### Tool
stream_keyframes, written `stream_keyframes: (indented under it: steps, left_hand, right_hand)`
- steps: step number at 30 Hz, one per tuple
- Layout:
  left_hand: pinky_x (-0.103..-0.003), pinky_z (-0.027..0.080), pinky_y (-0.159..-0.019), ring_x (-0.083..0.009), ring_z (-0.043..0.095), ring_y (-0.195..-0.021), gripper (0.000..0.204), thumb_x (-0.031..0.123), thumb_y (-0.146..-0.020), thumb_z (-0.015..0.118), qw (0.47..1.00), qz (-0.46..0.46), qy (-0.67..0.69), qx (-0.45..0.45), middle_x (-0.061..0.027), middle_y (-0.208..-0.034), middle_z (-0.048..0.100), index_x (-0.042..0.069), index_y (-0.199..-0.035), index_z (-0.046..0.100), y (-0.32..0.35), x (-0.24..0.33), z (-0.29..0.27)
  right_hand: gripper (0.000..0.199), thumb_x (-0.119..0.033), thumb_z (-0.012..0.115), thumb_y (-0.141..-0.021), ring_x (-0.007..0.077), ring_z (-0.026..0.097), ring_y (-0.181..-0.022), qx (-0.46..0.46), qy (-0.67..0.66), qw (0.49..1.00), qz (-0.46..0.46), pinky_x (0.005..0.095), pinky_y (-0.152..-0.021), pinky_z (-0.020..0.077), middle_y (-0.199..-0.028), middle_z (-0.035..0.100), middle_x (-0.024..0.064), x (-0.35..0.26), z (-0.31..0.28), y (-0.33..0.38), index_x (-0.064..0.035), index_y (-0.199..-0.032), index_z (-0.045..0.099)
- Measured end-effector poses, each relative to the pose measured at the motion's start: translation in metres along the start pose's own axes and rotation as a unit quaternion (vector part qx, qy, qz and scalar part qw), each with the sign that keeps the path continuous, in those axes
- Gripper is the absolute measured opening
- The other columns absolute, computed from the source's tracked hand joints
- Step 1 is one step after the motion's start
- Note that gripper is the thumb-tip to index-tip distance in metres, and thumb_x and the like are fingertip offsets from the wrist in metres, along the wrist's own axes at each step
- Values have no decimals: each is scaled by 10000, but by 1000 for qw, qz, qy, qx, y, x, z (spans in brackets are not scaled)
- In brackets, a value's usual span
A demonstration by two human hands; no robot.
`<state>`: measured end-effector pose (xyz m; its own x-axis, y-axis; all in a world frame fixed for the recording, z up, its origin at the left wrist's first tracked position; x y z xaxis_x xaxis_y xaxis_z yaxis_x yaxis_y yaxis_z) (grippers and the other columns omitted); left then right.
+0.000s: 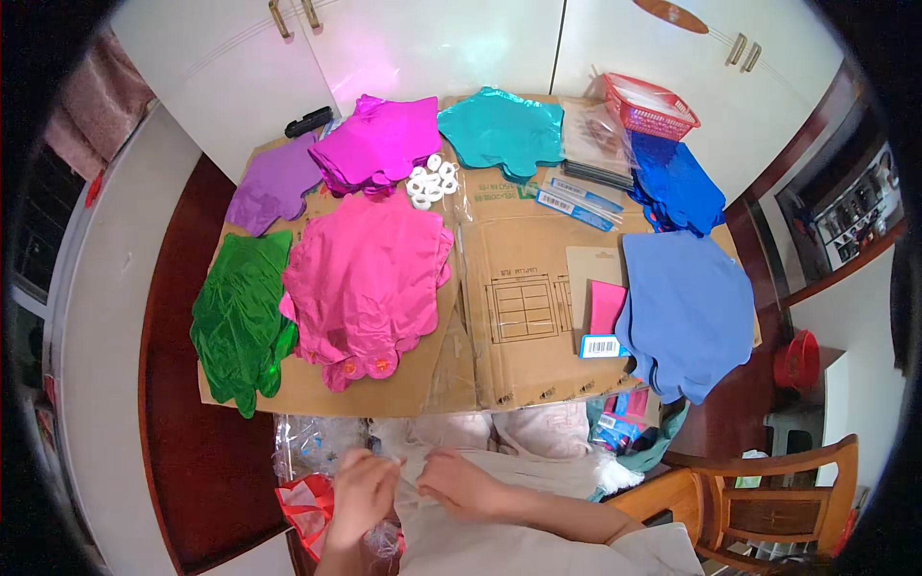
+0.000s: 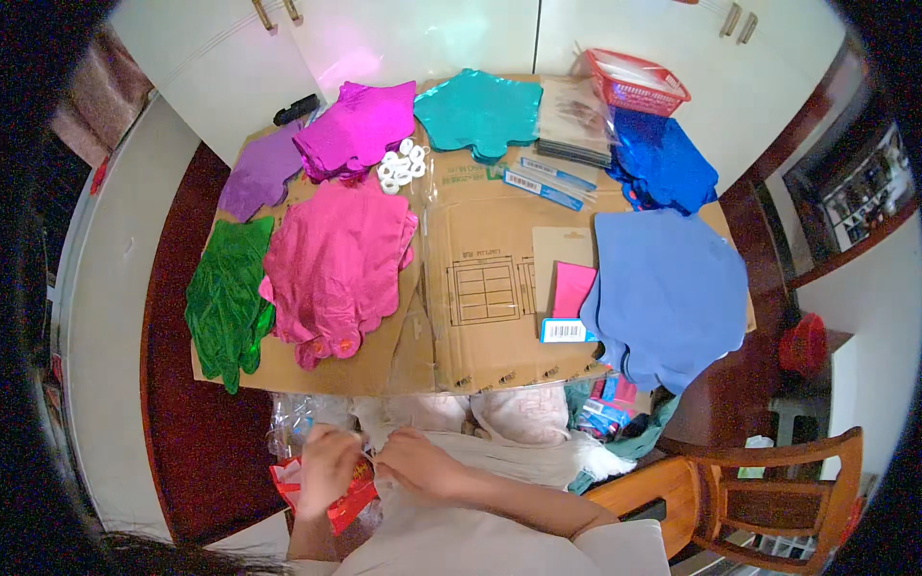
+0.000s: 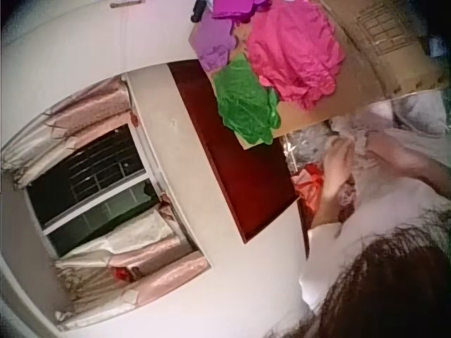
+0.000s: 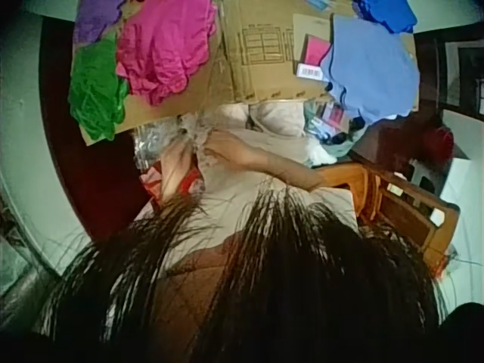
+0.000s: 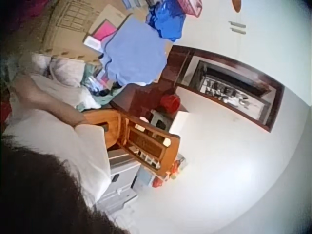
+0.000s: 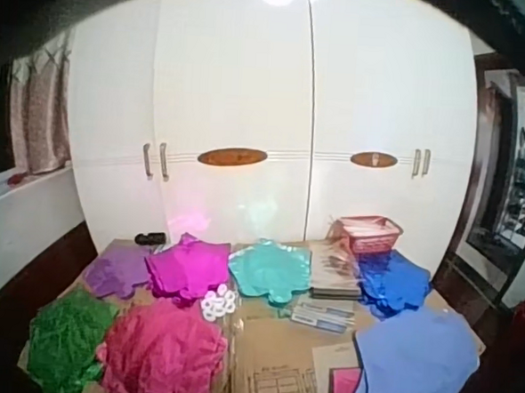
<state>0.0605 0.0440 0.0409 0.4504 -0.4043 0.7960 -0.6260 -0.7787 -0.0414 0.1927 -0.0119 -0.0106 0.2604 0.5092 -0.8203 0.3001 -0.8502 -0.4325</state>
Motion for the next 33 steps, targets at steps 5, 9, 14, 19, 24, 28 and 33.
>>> stream_keyframes:
  steps: [5,9,14,19,24,28,33]
  left_hand:
    - [-348,418,-608,-190,523,-624,112,37,-825,479,868,-150,473,-12,-98,-737,596,-16,-795,574,24,-18,8]
    - [-351,411,-608,-194,531,-648,106,13,-800,485,979,-61,173,95,-90,-668,578,-16,-780,584,1,0,-3]
    - [-346,408,-627,-198,528,-676,131,-9,-778,470,936,-116,316,-108,-105,-695,590,-18,-806,598,18,-9,2]
    - [-288,403,-611,-179,523,-632,92,-12,-747,504,906,-184,298,239,-90,-620,558,-16,-724,593,15,-17,-11]
    - [-285,426,-617,-173,541,-641,84,-1,-775,495,955,-159,195,-155,-110,-733,606,-26,-753,572,28,-22,-21]
    - [-298,445,-580,-191,563,-617,90,35,-776,526,746,-212,565,282,-112,-661,590,-30,-742,577,25,-17,-17]
    - [-349,434,-516,-237,546,-559,147,85,-806,524,966,-109,230,-56,-135,-621,577,-23,-764,615,27,-23,-20]
  right_hand:
    - [67,-114,517,-772,271,496,-824,-17,49,998,23,402,-848,345,-796,508,80,17,0,-4,-81,-831,520]
    - [62,-108,497,-786,277,503,-835,-30,40,999,0,410,-867,341,-793,511,83,0,13,-6,-68,-828,519]
    - [88,-120,501,-790,273,498,-869,-37,74,997,-6,408,-894,335,-820,510,105,14,7,-10,-53,-846,506]
    - [120,-137,514,-766,269,507,-861,-48,79,996,-17,412,-903,338,-811,511,108,9,27,-12,-54,-852,501]
    - [150,-141,533,-721,259,523,-849,-6,114,993,-32,413,-895,350,-792,520,87,9,14,-21,-64,-847,506]
    - [147,-127,553,-725,246,517,-822,-39,98,993,-45,415,-878,364,-803,510,80,13,36,-17,-58,-846,505]
    - [137,-127,555,-735,238,518,-811,-24,116,992,-48,415,-873,370,-823,513,81,8,22,-24,-57,-841,505]
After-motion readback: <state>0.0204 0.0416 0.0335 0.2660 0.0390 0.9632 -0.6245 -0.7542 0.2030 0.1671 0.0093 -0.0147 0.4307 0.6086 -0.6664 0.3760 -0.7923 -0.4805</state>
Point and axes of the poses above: each hand's wrist, its own y-axis away from the middle knuckle, its own z-axis out of the palm, x = y × z, the point moved 4 cm from there along -y, towards the middle knuckle
